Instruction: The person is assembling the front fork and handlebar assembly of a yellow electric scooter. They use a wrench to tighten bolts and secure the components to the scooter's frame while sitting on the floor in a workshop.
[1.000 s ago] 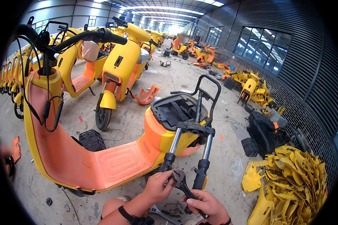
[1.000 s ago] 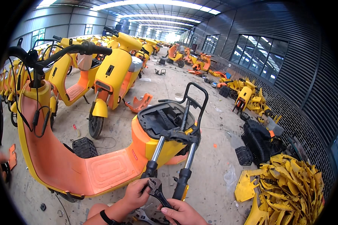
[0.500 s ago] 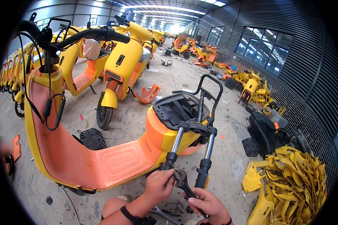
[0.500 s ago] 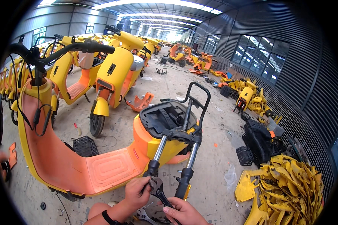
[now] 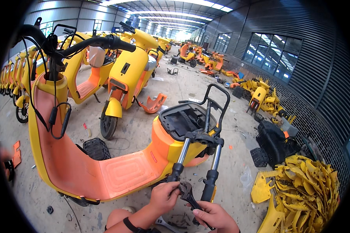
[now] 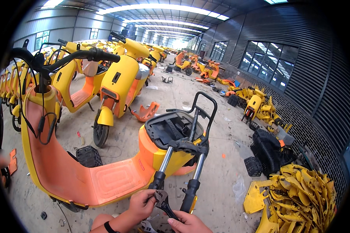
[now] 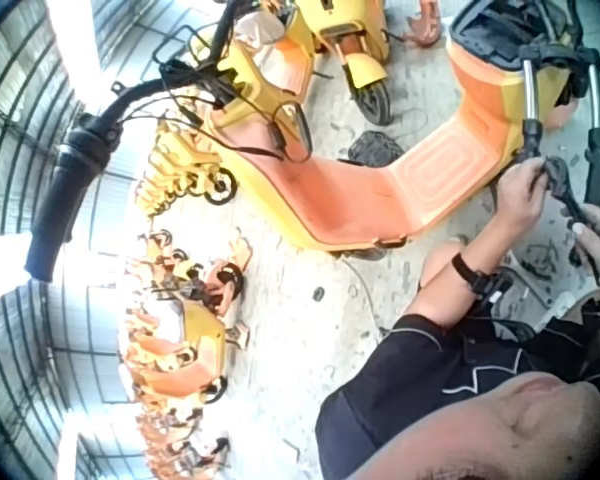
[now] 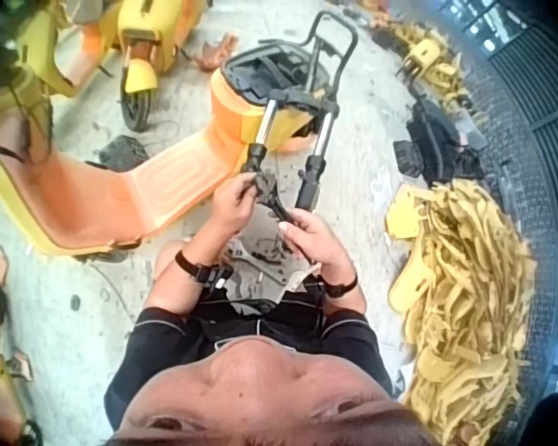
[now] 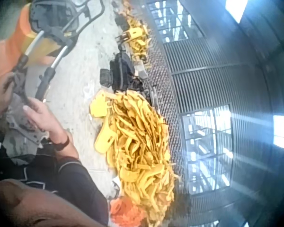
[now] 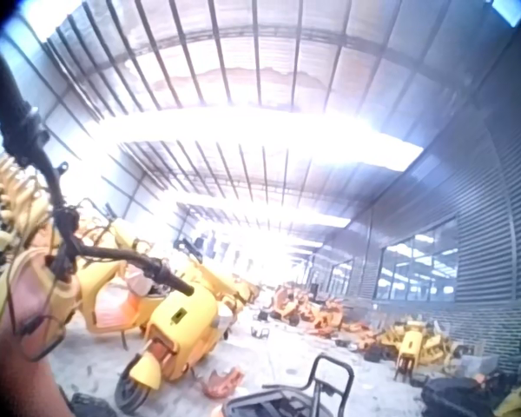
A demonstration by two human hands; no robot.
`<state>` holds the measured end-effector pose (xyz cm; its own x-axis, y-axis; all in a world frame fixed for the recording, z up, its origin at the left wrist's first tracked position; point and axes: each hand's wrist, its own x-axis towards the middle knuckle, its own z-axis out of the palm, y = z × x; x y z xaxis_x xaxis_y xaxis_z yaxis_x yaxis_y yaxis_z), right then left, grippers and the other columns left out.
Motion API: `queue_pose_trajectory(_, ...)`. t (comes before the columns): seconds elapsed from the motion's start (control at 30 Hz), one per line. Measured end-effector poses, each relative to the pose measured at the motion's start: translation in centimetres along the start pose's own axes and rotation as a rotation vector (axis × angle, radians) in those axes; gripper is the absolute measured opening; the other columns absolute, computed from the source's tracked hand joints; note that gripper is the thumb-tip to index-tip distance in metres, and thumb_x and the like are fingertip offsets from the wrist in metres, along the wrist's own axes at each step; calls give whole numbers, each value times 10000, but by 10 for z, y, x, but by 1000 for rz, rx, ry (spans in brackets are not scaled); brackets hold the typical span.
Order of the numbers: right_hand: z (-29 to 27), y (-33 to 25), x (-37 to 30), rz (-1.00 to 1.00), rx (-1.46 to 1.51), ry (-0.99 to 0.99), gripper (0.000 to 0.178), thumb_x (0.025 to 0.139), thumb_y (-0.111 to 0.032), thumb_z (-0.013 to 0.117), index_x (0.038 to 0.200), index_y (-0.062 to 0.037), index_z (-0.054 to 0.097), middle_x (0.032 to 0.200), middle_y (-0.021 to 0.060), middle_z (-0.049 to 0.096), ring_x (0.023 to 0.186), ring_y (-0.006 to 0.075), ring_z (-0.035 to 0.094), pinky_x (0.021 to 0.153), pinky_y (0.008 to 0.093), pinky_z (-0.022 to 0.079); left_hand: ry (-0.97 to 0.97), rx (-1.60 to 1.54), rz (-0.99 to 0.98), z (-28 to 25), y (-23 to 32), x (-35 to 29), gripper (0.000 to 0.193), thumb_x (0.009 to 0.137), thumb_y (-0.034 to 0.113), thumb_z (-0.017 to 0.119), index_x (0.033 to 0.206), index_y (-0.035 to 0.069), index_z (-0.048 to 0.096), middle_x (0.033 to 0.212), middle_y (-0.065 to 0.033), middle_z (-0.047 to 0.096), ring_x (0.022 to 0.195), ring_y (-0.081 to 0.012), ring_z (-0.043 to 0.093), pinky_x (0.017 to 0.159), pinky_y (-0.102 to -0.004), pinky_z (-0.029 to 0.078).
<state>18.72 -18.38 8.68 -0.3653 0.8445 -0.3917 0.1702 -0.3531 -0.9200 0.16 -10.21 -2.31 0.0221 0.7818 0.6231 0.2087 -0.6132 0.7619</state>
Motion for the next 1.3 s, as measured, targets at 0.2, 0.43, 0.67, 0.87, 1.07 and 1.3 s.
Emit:
queue_pose_trajectory(0.2, -10, 7, 1, 4, 39, -36, 375, 1025, -140, 525, 1361, 27, 519, 651, -31, 465, 547, 49, 425, 524, 222, 343, -214, -160, -216, -19, 19, 13, 476, 862, 37, 657, 1324, 86, 551, 785, -77, 685, 689, -251, 668, 664, -326, 521)
queue_pose_trajectory(0.43, -10, 2, -4, 84, 40, -45, 382, 1020, -155, 540, 1361, 17, 527, 701, -42, 501, 581, 30, 435, 513, 205, 332, -527, -285, -266, -37, 8, 15, 489, 889, 2, 611, 1350, 165, 587, 725, -57, 602, 620, -163, 537, 638, -289, 474)
queue_pose_trajectory(0.67, -22, 7, -7, 145, 36, -36, 414, 993, -168, 614, 1348, 31, 537, 725, -33, 532, 599, 29, 460, 507, 203, 342, -738, -644, -441, -45, 6, 14, 492, 888, -44, 515, 1360, 88, 553, 923, -16, 640, 818, -106, 585, 754, -264, 482)
queue_pose_trajectory(0.87, -23, 4, -8, 170, 4, -15, 463, 971, -200, 666, 1350, 33, 536, 708, -23, 535, 587, 38, 464, 505, 216, 347, -867, -724, -533, -56, 7, 21, 381, 970, 95, 580, 1345, 44, 535, 1269, -83, 572, 1083, -139, 598, 914, -304, 480)
queue_pose_trajectory(1.07, -17, 10, -8, 129, -93, 34, 473, 973, -240, 667, 1348, 18, 542, 704, -27, 531, 582, 46, 462, 511, 220, 356, -706, -672, -633, -39, -1, 11, 236, 991, 169, 621, 1184, 35, 642, 1347, -118, 546, 1224, -195, 541, 1012, -346, 442)
queue_pose_trajectory(1.3, -9, 14, -19, -64, -130, -14, 321, 971, -202, 631, 1241, -30, 611, 685, -40, 577, 501, 34, 479, 427, 203, 366, -488, -531, -199, -32, 4, 9, 151, 959, 140, 651, 1064, 49, 710, 1304, -96, 567, 1198, -213, 546, 981, -335, 465)
